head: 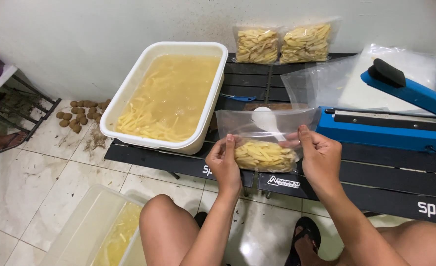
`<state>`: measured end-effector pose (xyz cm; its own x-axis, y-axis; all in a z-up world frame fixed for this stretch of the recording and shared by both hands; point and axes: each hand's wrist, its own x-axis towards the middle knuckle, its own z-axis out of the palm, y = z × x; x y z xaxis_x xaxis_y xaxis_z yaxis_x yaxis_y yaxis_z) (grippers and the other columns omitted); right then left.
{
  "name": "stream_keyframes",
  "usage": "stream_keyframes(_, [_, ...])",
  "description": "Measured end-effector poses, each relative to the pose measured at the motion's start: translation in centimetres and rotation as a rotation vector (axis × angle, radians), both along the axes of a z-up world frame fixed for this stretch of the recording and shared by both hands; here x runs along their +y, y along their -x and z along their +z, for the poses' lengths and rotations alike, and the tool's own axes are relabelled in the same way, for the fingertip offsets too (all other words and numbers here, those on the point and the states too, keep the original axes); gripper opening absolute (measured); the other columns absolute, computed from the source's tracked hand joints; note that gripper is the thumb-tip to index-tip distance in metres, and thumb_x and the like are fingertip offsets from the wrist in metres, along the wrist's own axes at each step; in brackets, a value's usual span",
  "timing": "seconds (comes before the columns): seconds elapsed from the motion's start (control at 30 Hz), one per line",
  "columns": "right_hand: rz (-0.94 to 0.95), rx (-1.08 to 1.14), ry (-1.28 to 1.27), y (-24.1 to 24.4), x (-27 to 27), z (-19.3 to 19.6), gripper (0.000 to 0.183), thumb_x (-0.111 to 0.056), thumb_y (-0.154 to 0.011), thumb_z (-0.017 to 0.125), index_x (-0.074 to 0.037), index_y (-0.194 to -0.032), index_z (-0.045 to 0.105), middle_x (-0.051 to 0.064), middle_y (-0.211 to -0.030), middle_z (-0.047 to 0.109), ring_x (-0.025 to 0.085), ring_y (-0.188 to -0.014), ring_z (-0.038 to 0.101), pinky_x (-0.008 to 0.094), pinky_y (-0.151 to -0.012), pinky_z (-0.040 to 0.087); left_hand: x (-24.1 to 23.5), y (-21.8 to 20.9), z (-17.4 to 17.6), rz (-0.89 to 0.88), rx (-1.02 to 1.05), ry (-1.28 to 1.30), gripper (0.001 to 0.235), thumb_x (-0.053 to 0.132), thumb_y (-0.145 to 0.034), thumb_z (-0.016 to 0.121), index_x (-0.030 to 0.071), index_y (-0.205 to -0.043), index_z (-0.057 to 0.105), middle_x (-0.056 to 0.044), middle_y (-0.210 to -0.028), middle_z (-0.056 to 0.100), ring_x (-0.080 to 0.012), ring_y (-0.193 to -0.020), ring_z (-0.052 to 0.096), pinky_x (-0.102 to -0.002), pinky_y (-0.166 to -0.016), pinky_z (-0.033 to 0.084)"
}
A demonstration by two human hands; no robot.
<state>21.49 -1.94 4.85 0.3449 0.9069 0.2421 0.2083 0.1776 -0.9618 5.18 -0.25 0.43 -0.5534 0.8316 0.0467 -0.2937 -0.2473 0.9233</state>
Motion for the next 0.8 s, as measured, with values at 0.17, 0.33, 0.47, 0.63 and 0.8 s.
stream_keyframes(0.17, [-0.053, 0.073, 0.043, -0.1, 0.1, -1.1, 0.033, -0.019, -0.109, 0.062, -0.005, -0.085, 0.08, 0.008, -0.066, 0.071, 0.008, -0.073, 0.057, 0.027, -0.066, 0.052, -0.2, -0.3, 1.0, 0.046, -0.03, -0.011, 0.007, 0.01, -0.088, 0.078, 0.004, -0.092, 0.079, -0.011, -0.092, 0.079, -0.0159, -0.083, 0.073, -0.036, -0.076, 0.064])
stream_keyframes(0.33, [-0.105, 0.212, 0.108, 1.2, -0.2, -0.2, 0.022, -0.016, -0.103, 0.068, 0.002, -0.094, 0.076, 0.007, -0.065, 0.068, 0.008, -0.062, 0.057, 0.025, -0.062, 0.053, -0.6, 0.4, 0.8, 0.08, 0.015, -0.079, 0.035, -0.003, -0.081, 0.073, 0.005, -0.115, 0.069, -0.011, -0.117, 0.07, -0.0222, -0.08, 0.076, -0.046, -0.089, 0.067])
stream_keyframes(0.47, [-0.214, 0.021, -0.025, 1.0, -0.3, -0.9, 0.038, -0.003, -0.089, 0.068, 0.0, -0.125, 0.057, 0.012, -0.061, 0.061, 0.014, -0.054, 0.052, 0.029, -0.056, 0.044, -0.3, 1.6, -1.0, 0.031, 0.147, 0.005, 0.047, -0.003, -0.078, 0.074, 0.01, -0.122, 0.062, -0.003, -0.126, 0.055, -0.0149, -0.076, 0.071, -0.042, -0.096, 0.062])
stream_keyframes(0.63, [-0.278, -0.35, -0.258, -0.7, 1.0, -4.1, 0.018, 0.002, -0.082, 0.07, -0.013, -0.092, 0.069, 0.004, -0.051, 0.052, 0.018, -0.044, 0.05, 0.026, -0.048, 0.04, -0.4, 3.0, -2.3, -0.075, 0.202, -0.013, 0.023, 0.004, -0.076, 0.072, 0.01, -0.098, 0.067, -0.008, -0.128, 0.053, -0.0213, -0.111, 0.058, -0.053, -0.104, 0.052])
stream_keyframes(0.8, [-0.055, -0.591, -0.034, -2.3, 0.6, -3.7, 0.011, -0.026, -0.092, 0.068, -0.027, -0.085, 0.077, -0.001, -0.047, 0.053, 0.022, -0.046, 0.055, 0.034, -0.051, 0.048, -1.9, 5.1, 0.6, -0.493, 0.54, -0.077, 0.021, 0.027, -0.094, 0.059, 0.011, -0.101, 0.071, -0.013, -0.144, 0.055, -0.0437, -0.138, 0.051, -0.059, -0.107, 0.047])
